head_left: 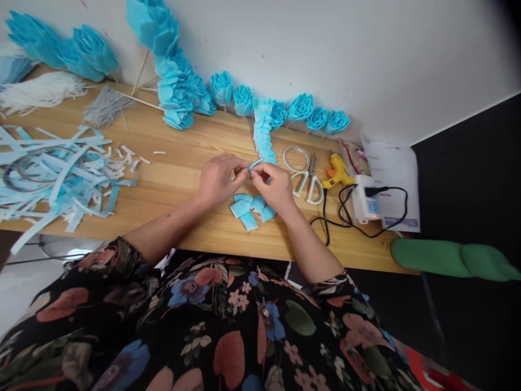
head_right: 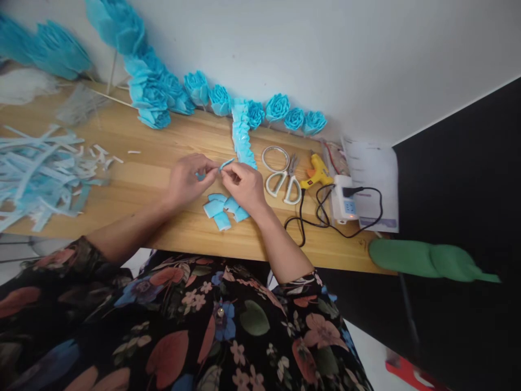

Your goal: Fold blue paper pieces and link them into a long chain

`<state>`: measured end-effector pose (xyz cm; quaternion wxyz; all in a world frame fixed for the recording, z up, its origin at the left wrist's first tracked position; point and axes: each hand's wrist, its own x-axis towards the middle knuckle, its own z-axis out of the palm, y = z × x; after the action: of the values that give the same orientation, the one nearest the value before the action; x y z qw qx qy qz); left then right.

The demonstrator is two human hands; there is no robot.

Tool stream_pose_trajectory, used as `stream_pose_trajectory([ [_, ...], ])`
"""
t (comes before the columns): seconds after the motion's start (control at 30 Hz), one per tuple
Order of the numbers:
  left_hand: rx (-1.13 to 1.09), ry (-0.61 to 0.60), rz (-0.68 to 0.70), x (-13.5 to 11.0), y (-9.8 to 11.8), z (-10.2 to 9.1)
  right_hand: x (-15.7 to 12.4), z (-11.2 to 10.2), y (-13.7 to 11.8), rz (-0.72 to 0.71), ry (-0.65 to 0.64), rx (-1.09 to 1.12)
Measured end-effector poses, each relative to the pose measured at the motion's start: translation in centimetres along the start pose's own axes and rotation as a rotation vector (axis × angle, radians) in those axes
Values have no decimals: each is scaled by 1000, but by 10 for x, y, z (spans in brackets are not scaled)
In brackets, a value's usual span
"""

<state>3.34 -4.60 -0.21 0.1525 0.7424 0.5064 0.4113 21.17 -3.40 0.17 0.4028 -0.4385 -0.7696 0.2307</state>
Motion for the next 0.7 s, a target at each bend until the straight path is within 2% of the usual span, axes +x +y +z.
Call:
stream_pose_trajectory([
  [0.27,-69,-8,-1,0,1,-2,0,0,-1,7,13,21],
  [0.37,-107,-5,-76,3,2,-2,1,-1,-3,45,9,72],
  [0.43,-143,29,-145,8,-1,-9,2,-2,-3,109,5,106],
  [0.53,-143,160,-212,15,-12,-39,3,-4,-2,184,19,169],
  [0.6,-77,253,-226,14,-27,-71,4,-4,-1,204,16,214],
  [0.7,94,284,-255,0,-58,-123,5,-4,-1,230,2,265],
])
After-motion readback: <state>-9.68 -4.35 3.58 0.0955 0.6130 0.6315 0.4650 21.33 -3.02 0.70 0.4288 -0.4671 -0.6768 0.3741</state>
